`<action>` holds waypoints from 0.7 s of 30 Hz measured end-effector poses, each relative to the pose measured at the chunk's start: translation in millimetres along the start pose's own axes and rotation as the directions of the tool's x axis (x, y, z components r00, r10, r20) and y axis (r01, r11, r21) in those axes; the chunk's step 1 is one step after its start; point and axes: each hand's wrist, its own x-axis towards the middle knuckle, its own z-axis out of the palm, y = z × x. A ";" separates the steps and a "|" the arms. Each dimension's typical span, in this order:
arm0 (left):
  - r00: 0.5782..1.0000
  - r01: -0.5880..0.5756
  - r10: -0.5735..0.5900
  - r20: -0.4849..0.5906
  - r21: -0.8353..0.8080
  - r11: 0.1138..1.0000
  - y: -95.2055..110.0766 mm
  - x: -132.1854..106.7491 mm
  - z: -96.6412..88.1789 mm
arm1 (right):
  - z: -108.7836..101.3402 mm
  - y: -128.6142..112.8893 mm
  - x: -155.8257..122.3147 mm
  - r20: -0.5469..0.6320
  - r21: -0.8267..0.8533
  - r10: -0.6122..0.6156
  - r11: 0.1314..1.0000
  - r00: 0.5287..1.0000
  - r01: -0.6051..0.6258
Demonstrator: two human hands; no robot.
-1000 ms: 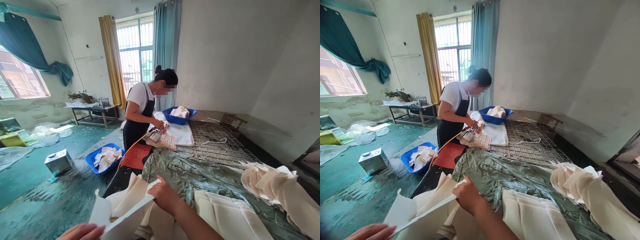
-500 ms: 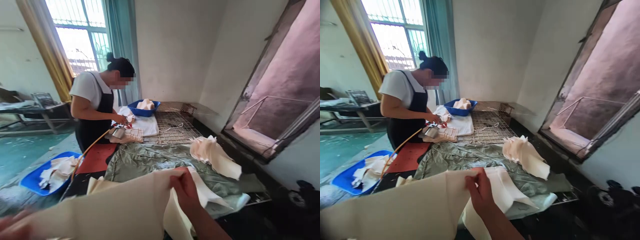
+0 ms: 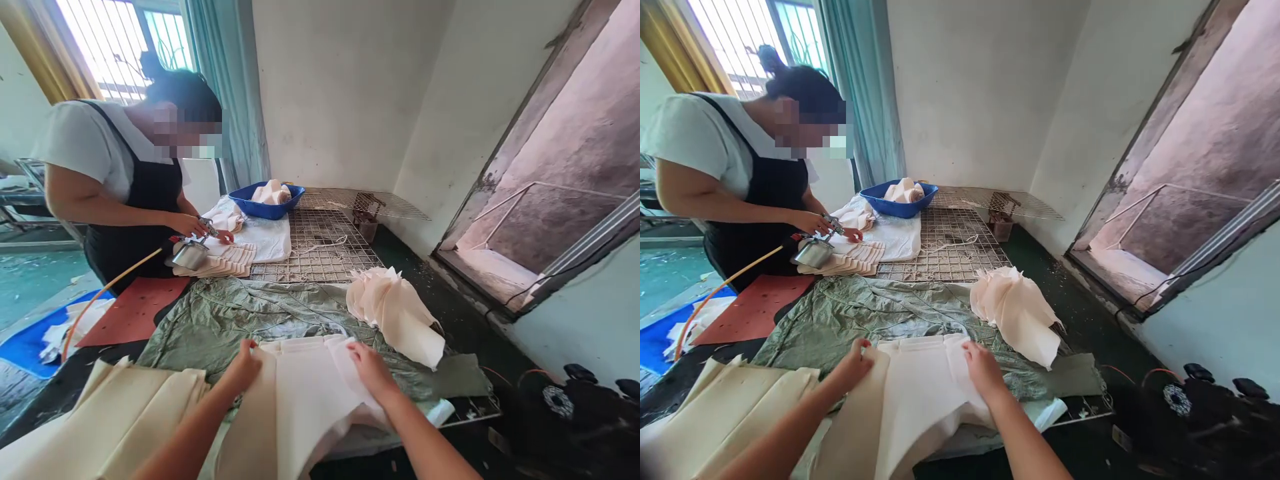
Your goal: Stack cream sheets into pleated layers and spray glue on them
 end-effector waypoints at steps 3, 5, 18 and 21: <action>0.999 0.043 -0.044 0.016 0.077 0.996 -29.0 6.4 39.5 | 40.7 29.4 -4.4 0.060 0.006 0.016 1.000 0.998 -0.016; 0.998 0.039 -0.042 0.038 0.094 0.995 -41.0 3.3 49.5 | 55.5 42.2 -10.4 0.067 0.012 0.022 1.000 0.997 -0.023; 0.941 0.107 -0.099 0.322 -0.007 0.994 -50.8 -12.2 30.1 | 50.7 67.3 -8.1 0.037 0.347 -0.139 0.930 0.990 0.118; 0.941 0.079 -0.095 0.326 0.065 0.995 -50.0 -13.4 33.4 | 53.4 70.8 -9.5 0.033 0.337 -0.116 0.936 0.993 0.099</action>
